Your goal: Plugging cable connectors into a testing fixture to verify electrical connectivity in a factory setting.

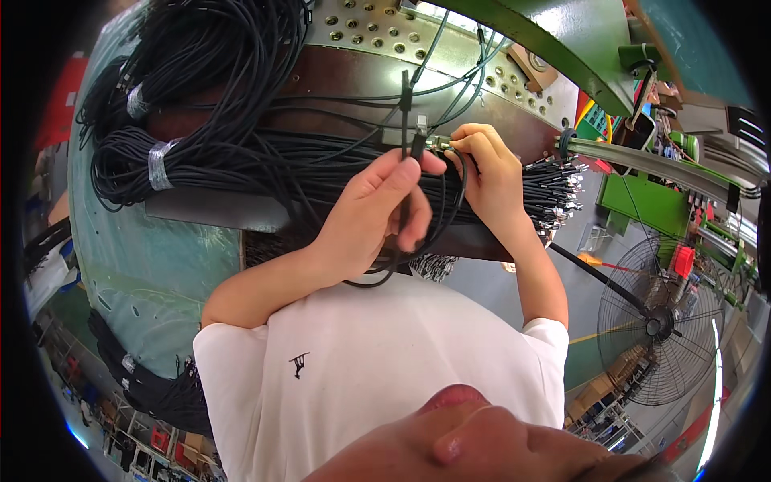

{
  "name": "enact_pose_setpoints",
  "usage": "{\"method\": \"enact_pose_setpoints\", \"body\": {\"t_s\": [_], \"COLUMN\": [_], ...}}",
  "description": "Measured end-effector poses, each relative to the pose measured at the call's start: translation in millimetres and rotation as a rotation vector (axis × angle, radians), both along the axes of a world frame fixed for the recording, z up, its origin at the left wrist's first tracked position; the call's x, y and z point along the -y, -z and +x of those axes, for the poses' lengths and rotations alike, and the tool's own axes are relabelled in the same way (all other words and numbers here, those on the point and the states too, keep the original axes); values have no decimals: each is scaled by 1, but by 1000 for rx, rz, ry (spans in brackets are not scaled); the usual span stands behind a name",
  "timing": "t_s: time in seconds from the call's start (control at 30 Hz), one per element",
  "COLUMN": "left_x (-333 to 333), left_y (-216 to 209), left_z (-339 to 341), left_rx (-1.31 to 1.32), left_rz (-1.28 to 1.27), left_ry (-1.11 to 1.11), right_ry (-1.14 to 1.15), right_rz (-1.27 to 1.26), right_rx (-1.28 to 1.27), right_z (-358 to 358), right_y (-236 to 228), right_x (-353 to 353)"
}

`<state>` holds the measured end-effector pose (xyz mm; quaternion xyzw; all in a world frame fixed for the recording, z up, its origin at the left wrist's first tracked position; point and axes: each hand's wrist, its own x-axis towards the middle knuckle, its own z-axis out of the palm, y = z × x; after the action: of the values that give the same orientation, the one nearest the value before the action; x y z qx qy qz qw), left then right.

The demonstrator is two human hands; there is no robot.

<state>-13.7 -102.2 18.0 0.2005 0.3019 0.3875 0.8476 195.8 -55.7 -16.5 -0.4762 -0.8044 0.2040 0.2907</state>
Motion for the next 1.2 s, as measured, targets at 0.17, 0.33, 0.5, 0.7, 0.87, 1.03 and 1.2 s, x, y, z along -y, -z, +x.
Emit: {"method": "enact_pose_setpoints", "body": {"t_s": [0.17,0.33,0.5,0.7,0.87,1.03,1.2], "left_x": [-1,-1,-1,-15,-10,6,1], "left_y": [-2,8,6,-53,-42,5,-2], "left_z": [13,15,11,-24,-9,13,15], "left_rx": [19,-40,-26,-408,-217,-175,-133], "left_rz": [-117,-69,-162,692,92,164,129], "left_ry": [-1,7,231,-190,406,399,403], "right_ry": [-14,-32,-208,11,-149,-253,-178], "right_rz": [116,345,562,347,248,250,323], "right_rx": [176,100,330,92,158,337,138], "right_z": [-3,-1,14,32,33,35,34], "right_y": [-6,-19,-37,-26,-10,-19,-36], "right_x": [-1,-6,2,0,4,-4,-12]}}
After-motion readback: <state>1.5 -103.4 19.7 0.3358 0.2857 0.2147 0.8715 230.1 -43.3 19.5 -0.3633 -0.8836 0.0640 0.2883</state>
